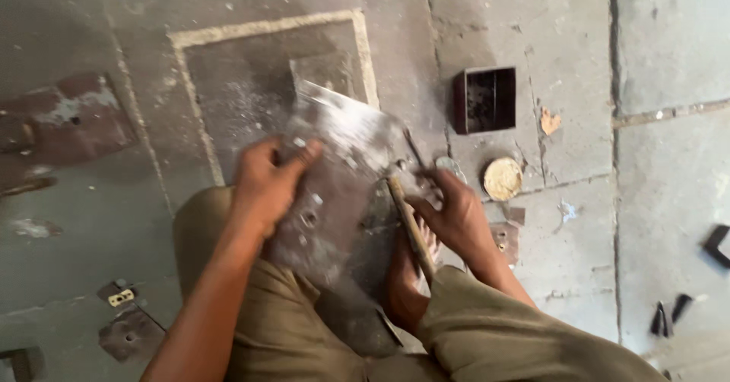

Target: The person manipulates a metal lock assembly on a stone floor, using a hammer to strike and adjust various components and inserting internal mechanisms into the housing.

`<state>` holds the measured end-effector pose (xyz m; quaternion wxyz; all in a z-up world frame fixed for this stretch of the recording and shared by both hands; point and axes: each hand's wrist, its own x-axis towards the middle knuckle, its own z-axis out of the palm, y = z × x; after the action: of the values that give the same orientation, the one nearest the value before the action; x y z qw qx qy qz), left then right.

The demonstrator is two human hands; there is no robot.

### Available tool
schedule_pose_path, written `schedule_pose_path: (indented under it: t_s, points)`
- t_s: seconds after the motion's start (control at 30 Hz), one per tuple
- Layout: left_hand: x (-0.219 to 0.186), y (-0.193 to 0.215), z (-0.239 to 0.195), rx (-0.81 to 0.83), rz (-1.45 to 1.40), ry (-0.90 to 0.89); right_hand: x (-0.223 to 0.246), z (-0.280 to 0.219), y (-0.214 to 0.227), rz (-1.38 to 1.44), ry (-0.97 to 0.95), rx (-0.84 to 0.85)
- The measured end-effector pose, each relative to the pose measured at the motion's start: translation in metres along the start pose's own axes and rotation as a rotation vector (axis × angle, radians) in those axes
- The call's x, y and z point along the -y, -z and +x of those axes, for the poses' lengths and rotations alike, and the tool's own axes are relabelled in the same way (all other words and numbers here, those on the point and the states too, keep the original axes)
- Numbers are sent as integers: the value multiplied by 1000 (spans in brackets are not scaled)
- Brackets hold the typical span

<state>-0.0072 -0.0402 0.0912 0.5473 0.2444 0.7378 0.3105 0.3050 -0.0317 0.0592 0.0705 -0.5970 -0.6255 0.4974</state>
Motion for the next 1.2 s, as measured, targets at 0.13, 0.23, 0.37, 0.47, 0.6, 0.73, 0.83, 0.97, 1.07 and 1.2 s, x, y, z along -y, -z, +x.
schedule_pose_path:
  t_s: [0.13,0.23,0.37,0.47,0.6,0.73,0.83,0.97,1.07,1.2]
  points:
    - [5,51,64,-249,9,-139,-33,-14,-33,-427,-276,151]
    - [23,57,105,-249,114,-59,-54,-25,-49,-493,-67,34]
    - [44,48,131,-178,219,-108,-41,-19,-36,-314,-222,57]
    - [57,45,140,-123,185,-92,-5,-2,-26,-249,70,-16]
    - [56,47,149,-141,329,-179,55,47,-37,-283,577,-118]
    - [56,45,145,-143,323,-170,92,66,-55,-492,526,-123]
    - [53,47,142,-163,327,-156,104,71,-64,-536,506,-86]
    - [49,47,142,-142,349,-104,107,73,-65,-425,659,-186]
    - [46,50,139,-157,359,-92,112,73,-65,-693,432,-3]
    - [43,48,138,-171,358,-179,106,66,-62,-508,538,-67]
